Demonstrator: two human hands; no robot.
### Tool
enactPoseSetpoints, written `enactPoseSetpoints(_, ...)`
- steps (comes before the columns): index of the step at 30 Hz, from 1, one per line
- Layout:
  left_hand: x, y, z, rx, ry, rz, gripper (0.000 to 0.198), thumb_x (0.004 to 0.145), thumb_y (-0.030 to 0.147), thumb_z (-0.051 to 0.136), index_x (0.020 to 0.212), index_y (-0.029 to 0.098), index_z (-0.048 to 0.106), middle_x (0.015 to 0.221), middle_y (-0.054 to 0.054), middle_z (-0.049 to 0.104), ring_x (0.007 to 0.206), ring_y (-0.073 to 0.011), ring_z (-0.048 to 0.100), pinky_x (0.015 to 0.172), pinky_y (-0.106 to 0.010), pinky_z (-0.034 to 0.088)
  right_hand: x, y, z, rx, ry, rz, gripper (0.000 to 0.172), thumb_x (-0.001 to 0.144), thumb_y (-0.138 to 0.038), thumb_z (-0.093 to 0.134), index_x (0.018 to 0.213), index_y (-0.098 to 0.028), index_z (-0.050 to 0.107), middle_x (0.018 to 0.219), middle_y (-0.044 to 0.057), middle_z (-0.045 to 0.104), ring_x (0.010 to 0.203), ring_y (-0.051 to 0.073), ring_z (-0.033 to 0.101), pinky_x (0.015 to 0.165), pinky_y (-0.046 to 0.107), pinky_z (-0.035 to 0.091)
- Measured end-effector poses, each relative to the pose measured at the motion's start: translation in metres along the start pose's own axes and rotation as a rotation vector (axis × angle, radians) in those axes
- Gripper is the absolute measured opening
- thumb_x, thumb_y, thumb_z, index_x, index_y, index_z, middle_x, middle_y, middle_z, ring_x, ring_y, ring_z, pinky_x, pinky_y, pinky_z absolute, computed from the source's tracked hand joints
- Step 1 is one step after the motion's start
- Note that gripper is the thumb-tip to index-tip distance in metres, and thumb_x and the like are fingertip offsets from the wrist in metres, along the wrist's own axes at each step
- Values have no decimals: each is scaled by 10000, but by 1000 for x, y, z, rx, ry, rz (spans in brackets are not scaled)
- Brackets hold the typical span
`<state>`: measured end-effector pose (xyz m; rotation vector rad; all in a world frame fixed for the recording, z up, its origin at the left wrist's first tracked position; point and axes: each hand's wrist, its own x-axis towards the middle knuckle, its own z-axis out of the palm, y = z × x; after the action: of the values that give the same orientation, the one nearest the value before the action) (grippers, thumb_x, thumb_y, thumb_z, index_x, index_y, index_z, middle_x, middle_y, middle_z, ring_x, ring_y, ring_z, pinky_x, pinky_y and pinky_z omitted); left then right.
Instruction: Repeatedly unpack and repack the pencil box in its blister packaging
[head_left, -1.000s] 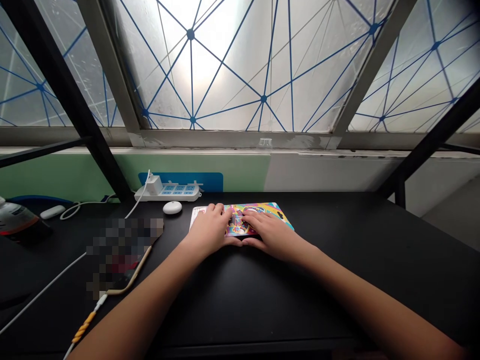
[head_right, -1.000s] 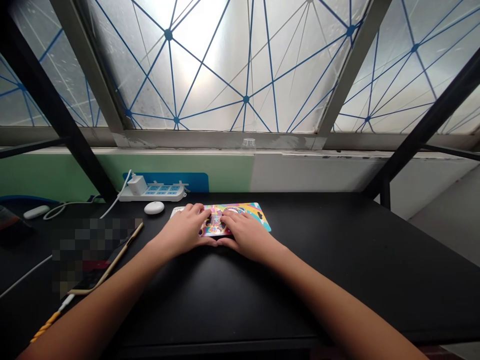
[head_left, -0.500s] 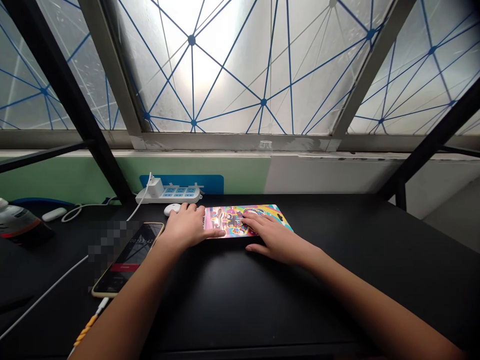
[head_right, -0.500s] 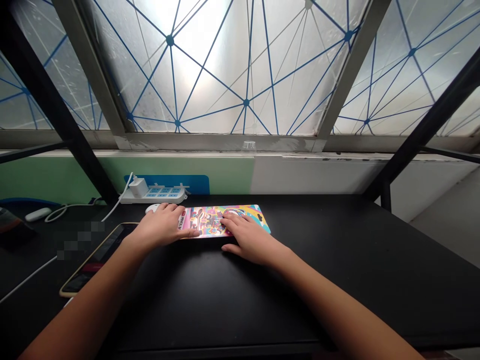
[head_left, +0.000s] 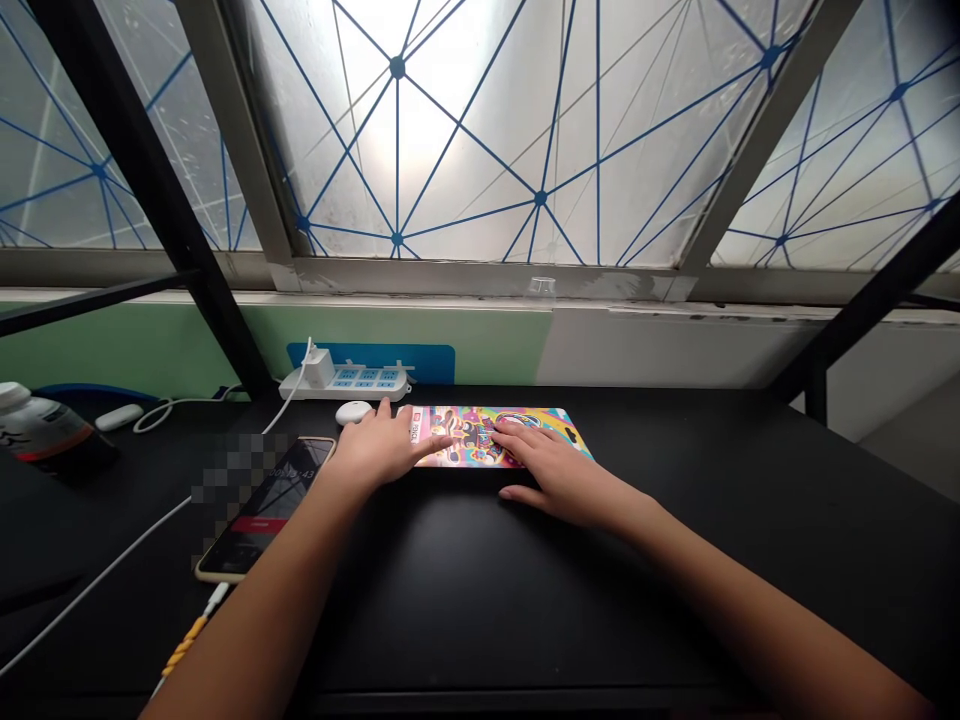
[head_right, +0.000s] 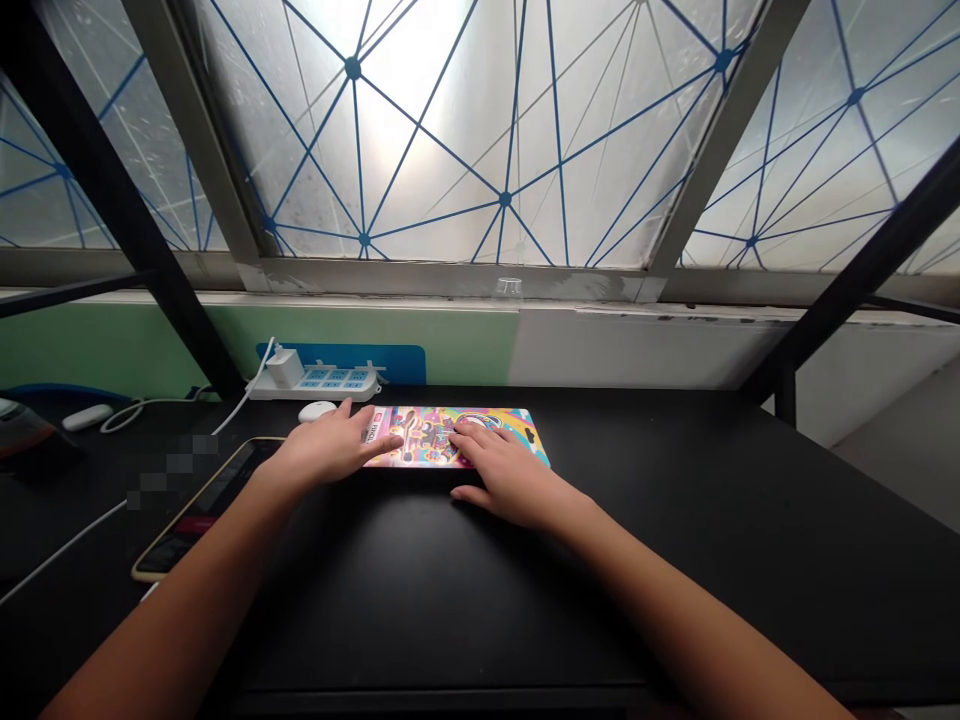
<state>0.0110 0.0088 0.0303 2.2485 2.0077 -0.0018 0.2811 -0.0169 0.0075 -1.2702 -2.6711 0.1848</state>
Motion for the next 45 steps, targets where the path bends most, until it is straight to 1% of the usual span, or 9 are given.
enactPoseSetpoints(3, -1, 2, 1, 21, 21, -25, 1025, 770, 920, 233, 1444, 189, 483, 1606, -268, 234, 1327, -482, 455, 927, -559, 447, 0, -1, -2, -11, -14, 6, 730, 899, -504, 620, 1524, -220, 372, 1581, 146, 377, 1443, 337, 357, 1143, 532, 348)
enactPoseSetpoints(7, 3, 6, 5, 70, 148, -89, 991, 825, 869, 283, 1385, 89, 531, 1605, -303, 191, 1330, -477, 452, 944, -557, 456, 1, -1, -1, -19, -15, -4, 723, 900, -517, 616, 1510, -199, 392, 1581, 149, 377, 1454, 327, 337, 1156, 518, 333)
enactPoseSetpoints(11, 10, 11, 15, 30, 237, 154, 885, 908, 774, 303, 1503, 124, 384, 1633, -232, 174, 1478, -410, 246, 1073, -594, 344, 2, 0, 2, -21, 4, -9, 735, 884, -537, 631, 1502, -209, 404, 1566, 155, 399, 1439, 337, 361, 1140, 531, 351)
enactPoseSetpoints(13, 13, 15, 21, -37, 219, 278, 856, 929, 751, 284, 1554, 166, 286, 1644, -191, 171, 1511, -365, 172, 1126, -603, 265, 2, 0, 3, -30, 12, -8, 738, 878, -539, 641, 1496, -207, 412, 1557, 161, 410, 1426, 342, 381, 1127, 537, 364)
enactPoseSetpoints(16, 15, 21, 30, -121, 159, 329, 856, 930, 761, 231, 1564, 188, 262, 1641, -182, 195, 1516, -355, 164, 1148, -615, 209, 3, 0, 6, -42, 33, -25, 724, 884, -537, 637, 1495, -220, 411, 1551, 155, 421, 1429, 336, 378, 1122, 536, 365)
enactPoseSetpoints(25, 16, 21, 33, -122, 133, 313, 903, 912, 786, 128, 1547, 175, 322, 1615, -172, 286, 1507, -341, 204, 1166, -608, 186, 6, 3, 15, -113, 1, -31, 798, 906, -611, 567, 1574, -305, 256, 1619, 108, 307, 1484, 344, 267, 1152, 567, 291)
enactPoseSetpoints(33, 16, 19, 31, -162, 81, 287, 907, 888, 813, 99, 1543, 229, 327, 1643, -128, 221, 1525, -329, 142, 1150, -690, 124, -3, 16, -8, -10, -165, 54, 833, 873, -714, 524, 1566, -373, 212, 1643, 30, 208, 1503, 342, 198, 1189, 573, 216)
enactPoseSetpoints(37, 15, 18, 29, -173, 51, 278, 947, 870, 833, 92, 1564, 217, 285, 1652, -120, 182, 1530, -331, 109, 1157, -690, 96, -12, 35, -25, 65, -217, 90, 739, 882, -702, 515, 1526, -383, 340, 1626, -10, 266, 1491, 330, 245, 1191, 509, 265)
enactPoseSetpoints(45, 16, 18, 29, -152, 38, 287, 924, 892, 807, 113, 1571, 199, 265, 1650, -122, 177, 1530, -326, 111, 1154, -698, 91, -22, 61, -41, 78, -157, 222, 556, 891, -680, 507, 1276, -320, 684, 1388, 38, 626, 1348, 352, 497, 1089, 499, 418)
